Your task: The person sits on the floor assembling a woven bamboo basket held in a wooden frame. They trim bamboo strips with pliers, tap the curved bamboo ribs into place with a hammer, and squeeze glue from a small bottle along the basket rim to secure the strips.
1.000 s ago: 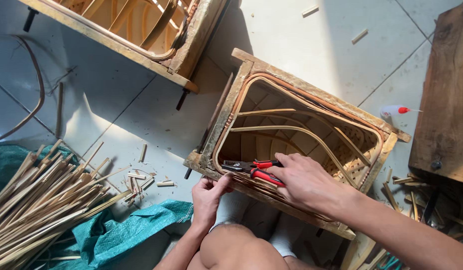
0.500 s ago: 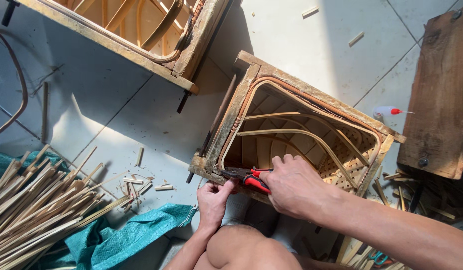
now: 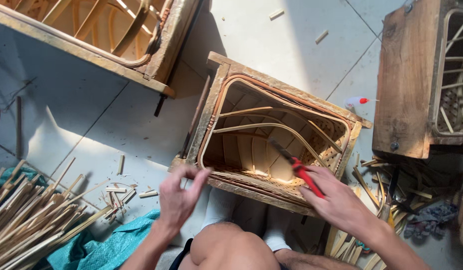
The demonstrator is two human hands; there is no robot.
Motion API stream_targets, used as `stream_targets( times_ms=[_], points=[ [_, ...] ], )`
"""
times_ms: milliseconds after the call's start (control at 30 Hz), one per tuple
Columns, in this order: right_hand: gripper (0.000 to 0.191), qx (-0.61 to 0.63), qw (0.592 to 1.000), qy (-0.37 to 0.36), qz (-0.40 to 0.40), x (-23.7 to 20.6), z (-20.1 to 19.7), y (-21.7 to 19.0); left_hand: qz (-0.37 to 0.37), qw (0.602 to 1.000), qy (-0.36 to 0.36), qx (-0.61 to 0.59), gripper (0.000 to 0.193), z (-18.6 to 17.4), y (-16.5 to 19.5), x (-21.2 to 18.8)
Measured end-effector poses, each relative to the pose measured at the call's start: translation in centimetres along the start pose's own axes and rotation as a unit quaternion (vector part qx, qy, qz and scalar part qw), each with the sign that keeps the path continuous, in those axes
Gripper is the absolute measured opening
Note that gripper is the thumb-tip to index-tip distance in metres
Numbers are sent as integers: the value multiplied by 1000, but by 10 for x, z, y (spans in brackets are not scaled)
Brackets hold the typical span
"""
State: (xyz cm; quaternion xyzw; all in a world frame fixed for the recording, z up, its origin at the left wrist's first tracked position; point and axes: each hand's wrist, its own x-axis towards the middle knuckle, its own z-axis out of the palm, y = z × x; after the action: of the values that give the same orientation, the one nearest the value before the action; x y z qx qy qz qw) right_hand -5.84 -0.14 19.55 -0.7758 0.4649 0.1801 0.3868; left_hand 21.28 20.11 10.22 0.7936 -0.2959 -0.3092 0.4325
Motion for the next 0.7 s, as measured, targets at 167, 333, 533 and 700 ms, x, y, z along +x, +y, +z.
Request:
stream_targets(
  times_ms=[167,333,533,700],
  points=[
    [44,204,959,125,149,-58,27,91,156,978,4,137,83,23,13,79],
    [39,139,906,333,222,-109,109,189,-50,983,-84,158,79,38,9,82],
    [32,440,773,374,263,-87,248,224,293,920,17,259,89,44,22,87],
    [34,375,813,284,343,-79,278,202,447,845,-50,289,75,116,67,125]
  ],
)
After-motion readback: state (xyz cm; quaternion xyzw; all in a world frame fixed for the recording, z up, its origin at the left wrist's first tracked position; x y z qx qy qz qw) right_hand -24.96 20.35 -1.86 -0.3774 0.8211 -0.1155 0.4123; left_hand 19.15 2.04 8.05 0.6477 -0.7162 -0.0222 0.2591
